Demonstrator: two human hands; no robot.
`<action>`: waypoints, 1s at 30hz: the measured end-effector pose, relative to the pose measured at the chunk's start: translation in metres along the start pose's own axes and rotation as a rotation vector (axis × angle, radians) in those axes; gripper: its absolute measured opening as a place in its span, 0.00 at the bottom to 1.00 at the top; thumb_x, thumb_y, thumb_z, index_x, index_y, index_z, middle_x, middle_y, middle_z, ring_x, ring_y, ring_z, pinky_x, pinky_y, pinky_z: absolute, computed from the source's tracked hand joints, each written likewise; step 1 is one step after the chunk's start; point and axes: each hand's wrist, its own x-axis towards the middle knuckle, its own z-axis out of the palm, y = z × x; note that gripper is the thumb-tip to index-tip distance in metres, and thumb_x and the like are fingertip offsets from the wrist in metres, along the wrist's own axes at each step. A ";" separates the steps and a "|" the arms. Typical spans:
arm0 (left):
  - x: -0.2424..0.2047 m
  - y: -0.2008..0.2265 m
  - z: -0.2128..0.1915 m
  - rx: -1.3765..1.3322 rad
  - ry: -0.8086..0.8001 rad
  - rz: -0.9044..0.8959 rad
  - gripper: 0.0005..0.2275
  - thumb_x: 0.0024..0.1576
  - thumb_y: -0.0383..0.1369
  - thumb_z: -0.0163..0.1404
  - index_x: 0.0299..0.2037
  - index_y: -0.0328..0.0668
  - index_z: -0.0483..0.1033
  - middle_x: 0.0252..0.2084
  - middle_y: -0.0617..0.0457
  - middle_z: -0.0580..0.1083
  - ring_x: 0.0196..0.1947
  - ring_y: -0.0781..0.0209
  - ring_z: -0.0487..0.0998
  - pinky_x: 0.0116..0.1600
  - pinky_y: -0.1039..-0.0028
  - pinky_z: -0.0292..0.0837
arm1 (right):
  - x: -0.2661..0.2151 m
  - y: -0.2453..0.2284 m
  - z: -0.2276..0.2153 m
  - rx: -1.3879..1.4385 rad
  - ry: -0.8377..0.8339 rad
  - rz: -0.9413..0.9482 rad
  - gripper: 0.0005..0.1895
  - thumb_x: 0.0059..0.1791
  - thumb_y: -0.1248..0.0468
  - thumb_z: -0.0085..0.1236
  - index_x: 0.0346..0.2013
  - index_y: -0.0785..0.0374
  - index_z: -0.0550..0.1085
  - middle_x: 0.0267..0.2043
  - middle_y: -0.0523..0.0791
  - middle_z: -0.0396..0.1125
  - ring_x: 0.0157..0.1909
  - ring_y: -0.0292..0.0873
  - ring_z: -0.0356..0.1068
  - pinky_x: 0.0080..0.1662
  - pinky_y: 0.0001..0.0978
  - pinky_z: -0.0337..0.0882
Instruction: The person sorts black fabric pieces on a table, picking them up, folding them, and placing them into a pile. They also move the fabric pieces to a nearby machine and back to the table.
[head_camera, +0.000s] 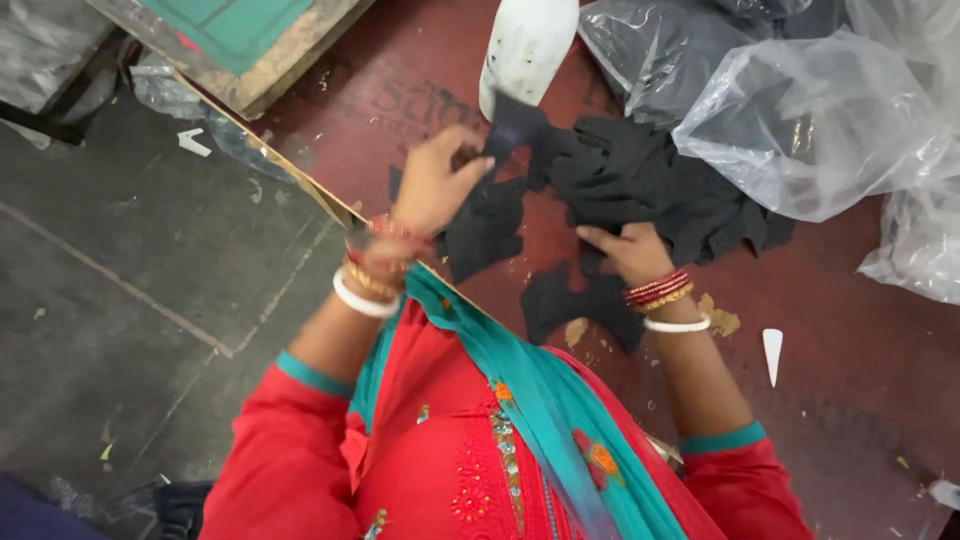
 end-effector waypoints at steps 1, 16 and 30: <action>-0.017 -0.007 0.007 -0.303 0.183 -0.198 0.09 0.56 0.29 0.60 0.42 0.33 0.77 0.30 0.53 0.76 0.30 0.67 0.77 0.35 0.74 0.75 | -0.008 0.004 0.005 0.100 0.121 0.354 0.05 0.52 0.65 0.67 0.39 0.64 0.81 0.32 0.50 0.70 0.30 0.49 0.68 0.32 0.38 0.69; -0.124 0.024 0.015 0.017 0.305 -0.249 0.07 0.56 0.27 0.56 0.43 0.41 0.81 0.35 0.47 0.78 0.33 0.54 0.81 0.39 0.68 0.76 | 0.008 -0.035 0.021 -0.319 0.045 -0.372 0.13 0.52 0.58 0.64 0.45 0.64 0.79 0.46 0.50 0.75 0.46 0.54 0.75 0.50 0.41 0.72; -0.144 0.013 0.000 0.402 0.308 -0.125 0.18 0.56 0.36 0.59 0.52 0.31 0.77 0.48 0.41 0.75 0.48 0.41 0.74 0.54 0.55 0.67 | 0.031 -0.075 0.085 -0.531 -0.186 -0.710 0.32 0.37 0.59 0.75 0.51 0.63 0.71 0.63 0.52 0.63 0.62 0.57 0.64 0.58 0.46 0.66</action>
